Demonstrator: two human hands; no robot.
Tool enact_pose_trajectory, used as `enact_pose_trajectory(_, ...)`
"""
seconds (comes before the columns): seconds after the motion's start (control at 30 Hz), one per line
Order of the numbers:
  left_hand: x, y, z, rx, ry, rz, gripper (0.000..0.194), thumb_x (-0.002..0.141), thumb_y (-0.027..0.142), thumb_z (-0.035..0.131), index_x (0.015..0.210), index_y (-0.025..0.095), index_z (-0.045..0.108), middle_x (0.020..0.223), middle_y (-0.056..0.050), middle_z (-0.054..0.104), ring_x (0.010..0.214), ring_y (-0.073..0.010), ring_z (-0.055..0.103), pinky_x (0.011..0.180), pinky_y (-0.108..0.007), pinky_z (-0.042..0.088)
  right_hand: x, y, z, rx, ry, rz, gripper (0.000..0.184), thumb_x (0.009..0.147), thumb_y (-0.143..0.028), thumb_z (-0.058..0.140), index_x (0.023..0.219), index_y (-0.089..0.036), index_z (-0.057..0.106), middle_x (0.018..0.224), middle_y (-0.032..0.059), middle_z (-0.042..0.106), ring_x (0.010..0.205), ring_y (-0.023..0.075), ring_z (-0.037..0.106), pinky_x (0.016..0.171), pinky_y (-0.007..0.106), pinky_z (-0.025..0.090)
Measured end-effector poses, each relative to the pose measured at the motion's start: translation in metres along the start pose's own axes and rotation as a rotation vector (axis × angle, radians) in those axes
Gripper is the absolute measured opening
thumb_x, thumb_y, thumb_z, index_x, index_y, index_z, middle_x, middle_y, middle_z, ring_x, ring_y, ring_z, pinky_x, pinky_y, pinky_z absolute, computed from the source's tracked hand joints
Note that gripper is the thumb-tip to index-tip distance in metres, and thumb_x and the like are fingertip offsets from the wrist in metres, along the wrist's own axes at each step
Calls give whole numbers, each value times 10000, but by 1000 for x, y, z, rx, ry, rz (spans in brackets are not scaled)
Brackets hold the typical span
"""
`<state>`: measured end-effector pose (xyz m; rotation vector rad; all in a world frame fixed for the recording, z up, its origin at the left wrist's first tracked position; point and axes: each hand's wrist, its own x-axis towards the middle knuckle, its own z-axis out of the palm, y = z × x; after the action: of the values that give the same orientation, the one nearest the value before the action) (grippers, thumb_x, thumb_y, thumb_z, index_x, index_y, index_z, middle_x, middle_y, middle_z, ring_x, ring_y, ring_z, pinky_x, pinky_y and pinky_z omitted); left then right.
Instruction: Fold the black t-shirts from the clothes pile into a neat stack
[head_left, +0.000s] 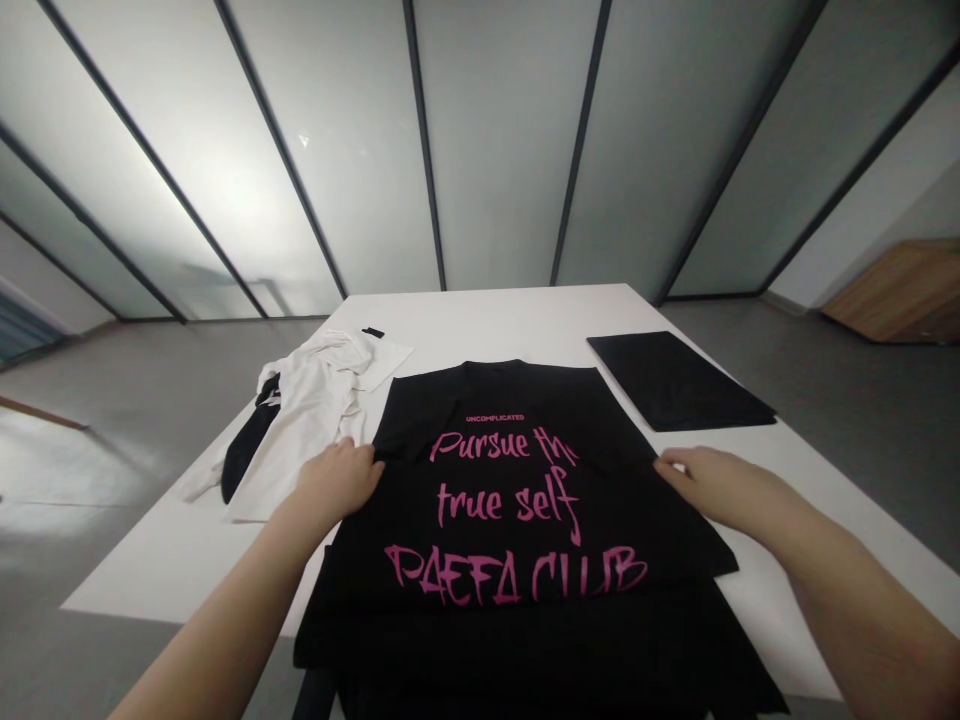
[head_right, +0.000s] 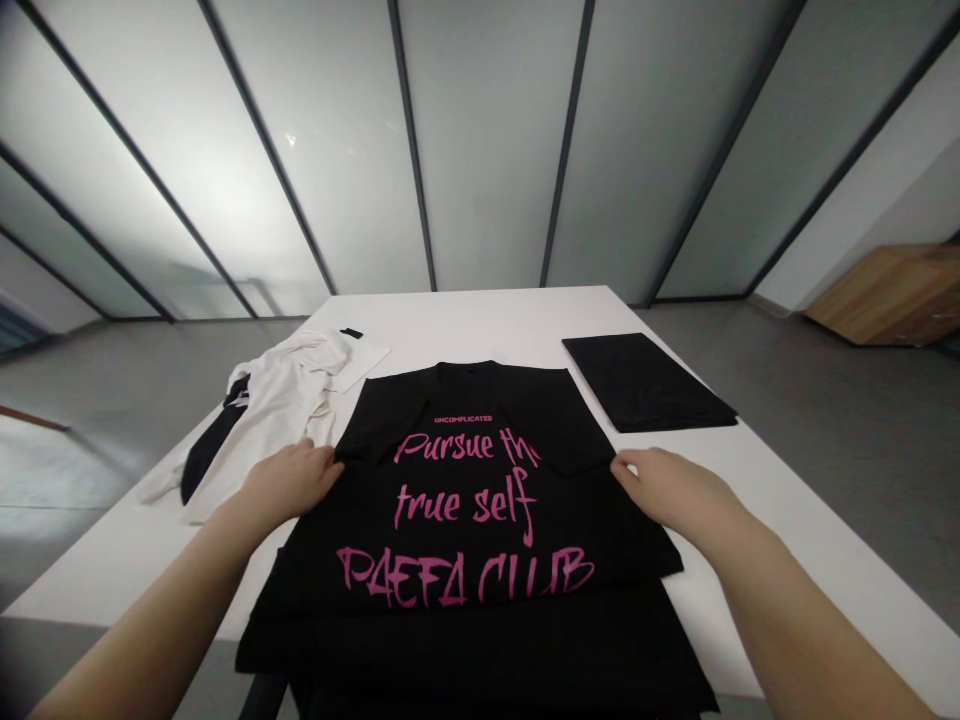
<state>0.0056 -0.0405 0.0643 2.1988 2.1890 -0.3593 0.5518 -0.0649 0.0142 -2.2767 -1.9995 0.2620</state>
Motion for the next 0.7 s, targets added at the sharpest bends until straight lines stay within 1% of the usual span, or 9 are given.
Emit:
enact_pose_trajectory(0.07,25,21,-16,-3,143,93,503,1068,506,397,1190,182,762,1212,-213,750,1162,-375,724,976,-482,554,25,-36,-12,3,95,-134,352,1036,-444,556,1104,-237,833,1076,122,820,917,310,777,819,398,582)
enact_pose_trajectory(0.13,58,47,-26,-58,228,174,555,1089,535,354,1275,163,721,1301,-209,726,1247,-370,686,1054,-498,527,57,-79,-15,23,200,-232,408,1059,-437,530,1257,-202,798,1228,157,789,1083,329,757,949,420,578)
enact_pose_trajectory(0.2,93,74,-27,-120,265,238,582,1103,538,336,1378,152,675,1481,-203,658,1399,-364,601,1158,-501,466,88,-119,-8,60,241,-362,444,1080,-375,492,1375,-161,744,1383,173,735,1263,320,697,1108,417,519)
enact_pose_trajectory(0.23,110,86,-25,-146,276,241,603,1112,525,323,1457,138,629,1590,-207,582,1499,-368,514,1220,-512,409,102,-136,-2,76,245,-391,457,1086,-350,472,1413,-151,722,1433,171,713,1316,314,670,1153,413,491)
enact_pose_trajectory(0.3,136,102,-16,-187,222,201,649,1119,514,304,1597,127,513,1739,-200,408,1626,-382,338,1292,-559,305,123,-162,14,80,221,-398,486,1098,-314,430,1485,-144,669,1522,162,664,1394,306,619,1198,418,458)
enact_pose_trajectory(0.37,153,109,-3,-221,204,143,686,1119,522,277,1658,132,445,1795,-185,292,1670,-401,223,1309,-625,245,137,-175,29,36,195,-370,527,1102,-326,418,1557,-132,600,1620,172,579,1487,326,537,1244,455,408)
enact_pose_trajectory(0.5,167,105,22,-279,174,90,715,1106,574,250,1707,216,399,1801,-146,296,1665,-402,244,1307,-675,223,155,-179,49,11,89,-256,716,1126,-526,326,1696,-97,392,1778,187,337,1634,413,299,1310,581,260)
enact_pose_trajectory(0.6,172,103,33,-295,199,95,691,1104,591,250,1708,295,413,1807,-102,293,1663,-400,251,1310,-686,206,165,-177,54,23,5,-198,806,1113,-640,257,1731,-127,330,1816,163,245,1666,417,206,1332,583,190)
enact_pose_trajectory(0.7,174,102,35,-314,209,86,672,1111,569,242,1701,308,431,1799,-92,319,1660,-397,264,1310,-680,216,170,-171,54,26,-19,-192,805,1112,-648,206,1740,-159,326,1828,138,218,1675,399,184,1340,568,167)
